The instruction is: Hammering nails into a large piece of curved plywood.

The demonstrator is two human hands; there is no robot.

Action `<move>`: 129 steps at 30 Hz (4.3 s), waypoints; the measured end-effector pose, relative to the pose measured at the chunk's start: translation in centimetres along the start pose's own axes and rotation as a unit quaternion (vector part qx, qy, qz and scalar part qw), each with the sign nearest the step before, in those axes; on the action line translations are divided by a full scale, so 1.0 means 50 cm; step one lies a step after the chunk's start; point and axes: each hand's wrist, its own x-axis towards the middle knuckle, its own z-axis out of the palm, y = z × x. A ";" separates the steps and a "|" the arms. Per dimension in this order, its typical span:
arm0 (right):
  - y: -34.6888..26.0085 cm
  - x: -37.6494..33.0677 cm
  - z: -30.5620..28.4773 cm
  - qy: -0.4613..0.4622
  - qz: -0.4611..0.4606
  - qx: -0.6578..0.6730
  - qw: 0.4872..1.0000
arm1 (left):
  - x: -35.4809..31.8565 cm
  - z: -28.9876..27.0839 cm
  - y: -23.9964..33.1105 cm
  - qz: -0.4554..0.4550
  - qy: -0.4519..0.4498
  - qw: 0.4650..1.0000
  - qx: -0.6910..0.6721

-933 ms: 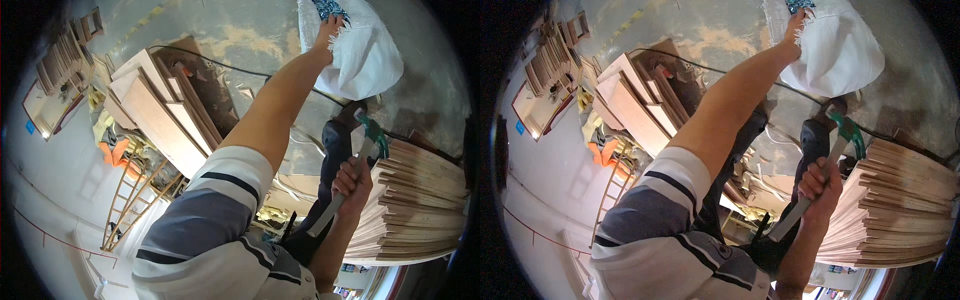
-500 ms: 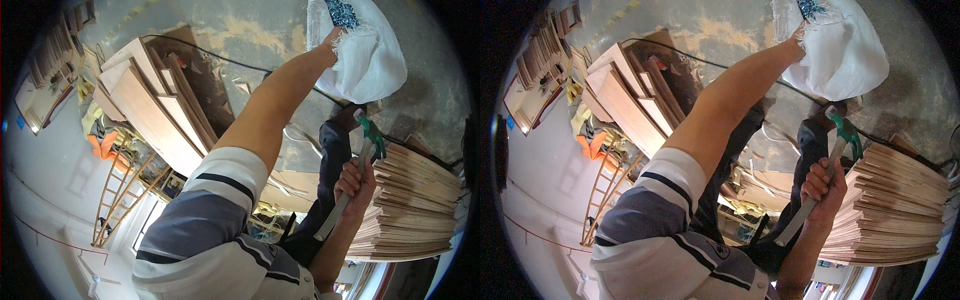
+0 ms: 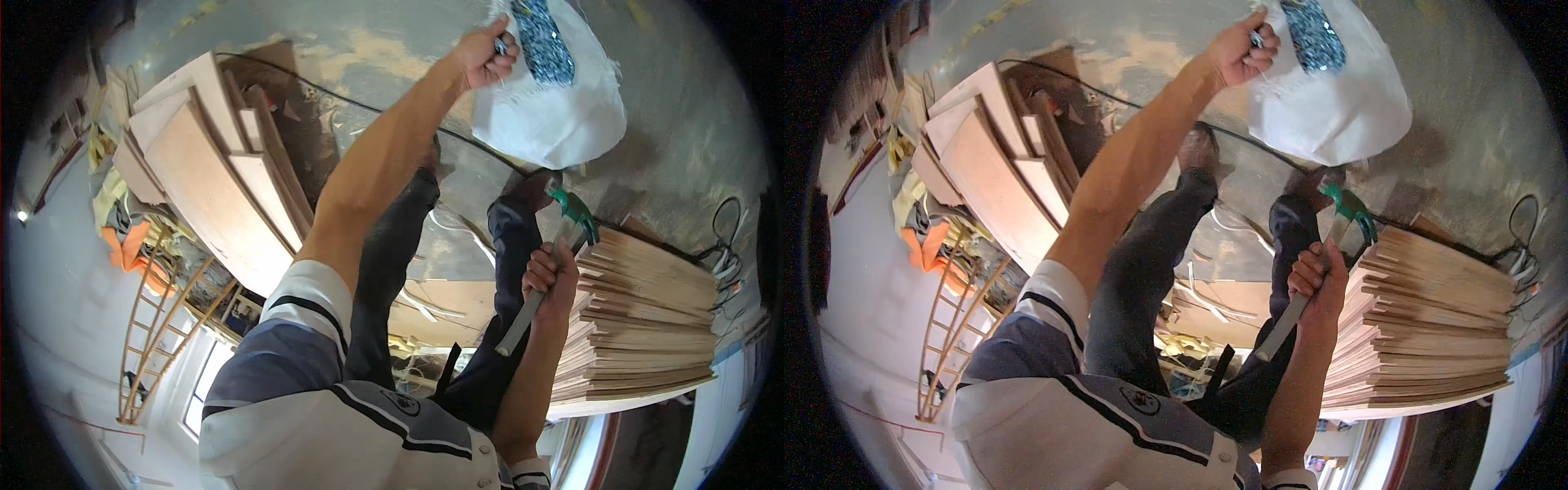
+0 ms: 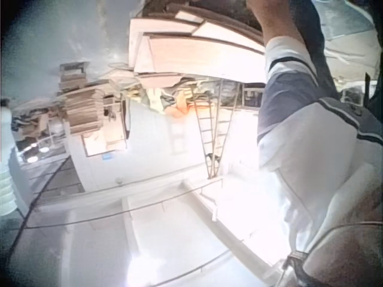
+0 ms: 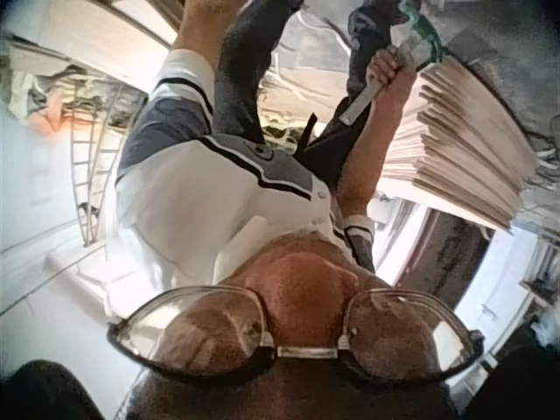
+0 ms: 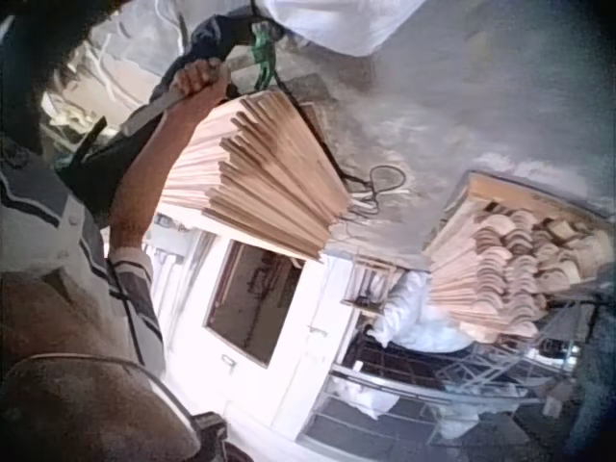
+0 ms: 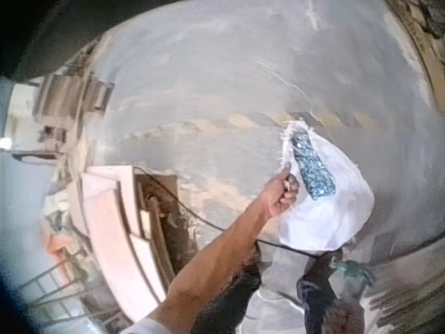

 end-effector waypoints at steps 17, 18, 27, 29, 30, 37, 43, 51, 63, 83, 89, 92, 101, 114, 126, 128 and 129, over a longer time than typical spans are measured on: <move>0.123 -0.031 0.017 0.161 -0.122 -0.668 0.716 | -0.711 0.320 -0.248 0.360 0.258 0.885 0.146; 0.164 -0.042 0.047 0.166 -0.116 -0.703 0.682 | -0.764 0.297 -0.257 0.330 0.288 0.893 0.106; 0.410 -0.169 0.349 0.172 -0.217 -0.868 0.412 | -1.078 0.240 -0.247 0.440 0.207 0.864 -0.131; 0.447 -0.152 0.414 0.138 -0.217 -0.873 0.414 | -1.150 0.243 -0.215 0.480 0.231 0.844 -0.060; 0.481 -0.140 0.449 0.139 -0.204 -0.866 0.434 | -1.184 0.252 -0.193 0.496 0.212 0.834 -0.111; 0.810 -0.044 0.594 0.019 -0.204 -0.941 0.270 | -1.405 0.254 -0.138 0.594 0.180 0.758 -0.202; 0.992 0.060 0.670 -0.090 -0.164 -0.982 0.033 | -1.576 0.252 -0.121 0.697 0.224 0.561 -0.387; 1.200 0.157 0.563 -0.179 -0.237 -0.955 -0.025 | -1.829 0.128 -0.150 0.665 0.365 0.582 -0.292; 1.323 0.361 0.397 -0.094 -0.227 -0.965 0.089 | -1.868 -0.426 0.055 0.423 0.510 0.740 0.115; 1.477 0.386 0.204 -0.007 -0.451 -0.855 0.255 | -1.696 -0.650 0.120 0.506 0.511 0.502 0.480; 1.451 0.427 0.176 -0.022 -0.505 -0.834 0.220 | -1.695 -0.653 0.134 0.461 0.519 0.541 0.476; 1.410 0.450 0.164 -0.035 -0.464 -0.837 0.287 | -1.712 -0.638 0.144 0.405 0.539 0.574 0.465; 1.463 0.426 0.183 -0.013 -0.414 -0.824 0.386 | -1.730 -0.650 0.160 0.335 0.561 0.599 0.463; 1.465 0.451 0.130 -0.011 -0.476 -0.822 0.313 | -1.748 -0.704 0.189 0.402 0.411 0.537 0.617; 1.396 0.411 0.184 0.003 -0.463 -0.826 0.321 | -1.690 -0.661 0.244 0.351 0.343 0.652 0.578; 1.361 0.395 0.204 0.031 -0.460 -0.825 0.325 | -1.645 -0.618 0.250 0.392 0.342 0.617 0.590; 1.354 0.389 0.209 0.037 -0.467 -0.816 0.340 | -1.633 -0.615 0.260 0.386 0.330 0.614 0.604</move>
